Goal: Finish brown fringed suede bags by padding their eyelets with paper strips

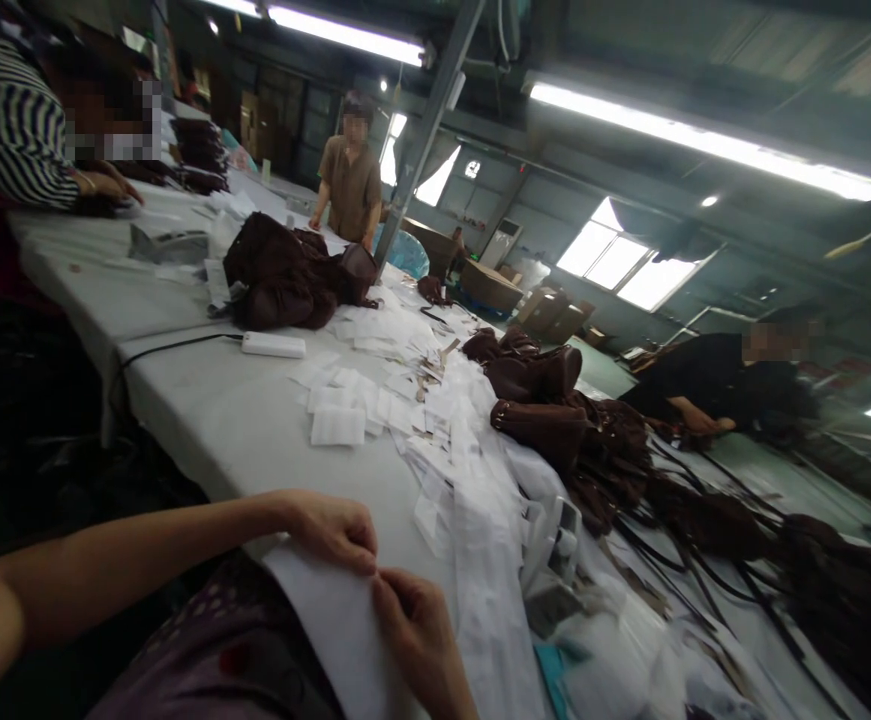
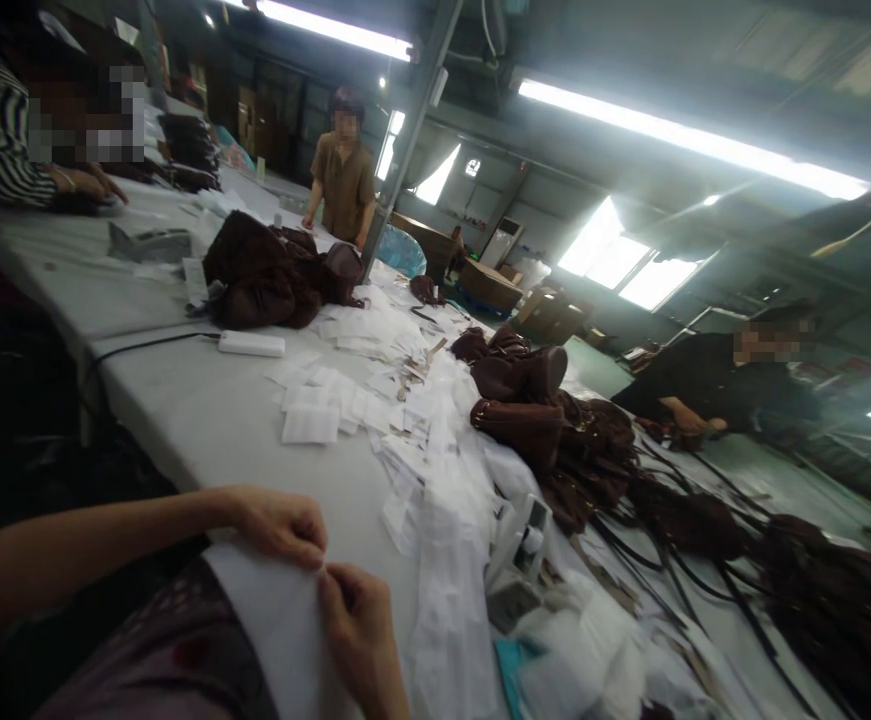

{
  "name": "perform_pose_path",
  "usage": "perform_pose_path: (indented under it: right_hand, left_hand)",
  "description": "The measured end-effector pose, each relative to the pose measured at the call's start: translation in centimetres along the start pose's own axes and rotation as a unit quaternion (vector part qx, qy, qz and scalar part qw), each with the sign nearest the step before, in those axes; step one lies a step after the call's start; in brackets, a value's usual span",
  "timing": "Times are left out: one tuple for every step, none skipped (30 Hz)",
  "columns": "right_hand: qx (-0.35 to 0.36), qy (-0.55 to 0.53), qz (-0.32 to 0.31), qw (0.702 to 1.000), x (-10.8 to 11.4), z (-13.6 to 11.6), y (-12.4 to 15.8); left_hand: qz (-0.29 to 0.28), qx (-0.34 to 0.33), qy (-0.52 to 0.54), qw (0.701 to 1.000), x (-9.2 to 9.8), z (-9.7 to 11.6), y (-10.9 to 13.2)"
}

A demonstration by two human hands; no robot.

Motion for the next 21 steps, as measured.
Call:
perform_pose_path:
  right_hand:
    - [-0.005, 0.015, 0.001, 1.000, -0.1, 0.0, -0.1]
    - [-0.008, 0.040, 0.006, 0.999, -0.3, 0.0, -0.3]
    - [-0.009, 0.070, 0.012, 0.997, -0.4, 0.1, -0.4]
    - [-0.005, 0.100, 0.017, 0.995, -0.6, 0.2, -0.6]
    - [0.001, 0.122, 0.019, 0.992, -0.9, 0.4, -0.7]
    - [0.008, 0.135, 0.017, 0.991, -1.3, 0.7, -0.8]
    - [0.017, 0.139, 0.015, 0.990, -1.8, 1.1, -0.9]
    - [0.027, 0.140, 0.015, 0.990, -2.2, 1.6, -0.9]
    - [0.042, 0.144, 0.020, 0.989, -2.6, 2.2, -0.9]
    - [0.059, 0.156, 0.032, 0.986, -3.0, 2.8, -0.8]
    - [0.080, 0.178, 0.052, 0.980, -3.2, 3.4, -0.8]
    - [0.103, 0.209, 0.079, 0.969, -3.4, 3.8, -0.7]
    - [0.128, 0.244, 0.107, 0.955, -3.5, 4.1, -0.7]
    - [0.154, 0.281, 0.131, 0.938, -3.5, 4.2, -0.6]
    - [0.184, 0.317, 0.150, 0.918, -3.6, 4.0, -0.7]
    - [0.217, 0.350, 0.161, 0.897, -3.6, 3.7, -0.8]
    - [0.254, 0.381, 0.166, 0.874, -3.7, 3.3, -0.9]
    - [0.289, 0.409, 0.168, 0.849, -3.9, 2.9, -1.0]
    - [0.324, 0.433, 0.169, 0.824, -4.1, 2.4, -1.1]
    - [0.352, 0.451, 0.174, 0.801, -4.3, 2.0, -1.1]
    - [0.374, 0.458, 0.179, 0.786, -4.5, 1.7, -1.0]
  left_hand:
    - [0.010, -0.003, -0.004, 1.000, -0.1, 0.0, 0.1]
    - [0.024, -0.010, -0.016, 1.000, -0.2, 0.1, 0.2]
    - [0.042, -0.019, -0.036, 0.998, -0.3, 0.2, 0.3]
    - [0.061, -0.028, -0.065, 0.996, -0.5, 0.4, 0.4]
    - [0.078, -0.036, -0.096, 0.992, -0.6, 0.5, 0.5]
    - [0.091, -0.040, -0.124, 0.987, -0.8, 0.6, 0.7]
    - [0.100, -0.039, -0.143, 0.984, -1.0, 0.6, 0.8]
    - [0.107, -0.037, -0.151, 0.982, -1.1, 0.5, 0.9]
    - [0.111, -0.033, -0.145, 0.983, -1.2, 0.4, 1.0]
    - [0.113, -0.029, -0.126, 0.985, -1.2, 0.2, 1.1]
    - [0.116, -0.025, -0.100, 0.988, -1.1, 0.0, 1.2]
    - [0.120, -0.021, -0.072, 0.990, -1.0, -0.2, 1.2]
    - [0.124, -0.014, -0.045, 0.991, -0.9, -0.5, 1.2]
    - [0.127, -0.005, -0.021, 0.992, -0.7, -0.9, 1.1]
    - [0.131, 0.005, -0.001, 0.991, -0.6, -1.3, 0.9]
    - [0.133, 0.018, 0.016, 0.991, -0.6, -1.8, 0.6]
    - [0.133, 0.033, 0.036, 0.990, -0.7, -2.3, 0.3]
    - [0.134, 0.050, 0.055, 0.988, -0.8, -2.9, -0.1]
    - [0.139, 0.067, 0.072, 0.985, -1.0, -3.5, -0.5]
    - [0.147, 0.084, 0.087, 0.982, -1.1, -4.0, -1.0]
    - [0.158, 0.100, 0.099, 0.977, -1.0, -4.5, -1.4]
Point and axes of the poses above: each hand's wrist, its own y-axis away from the middle knuckle, its own x-axis out of the back of the hand, z = x × y, the point moved 4 cm from there along -y, towards the middle knuckle, and after that the axes turned 11 degrees about x, right-handed, at the moved point
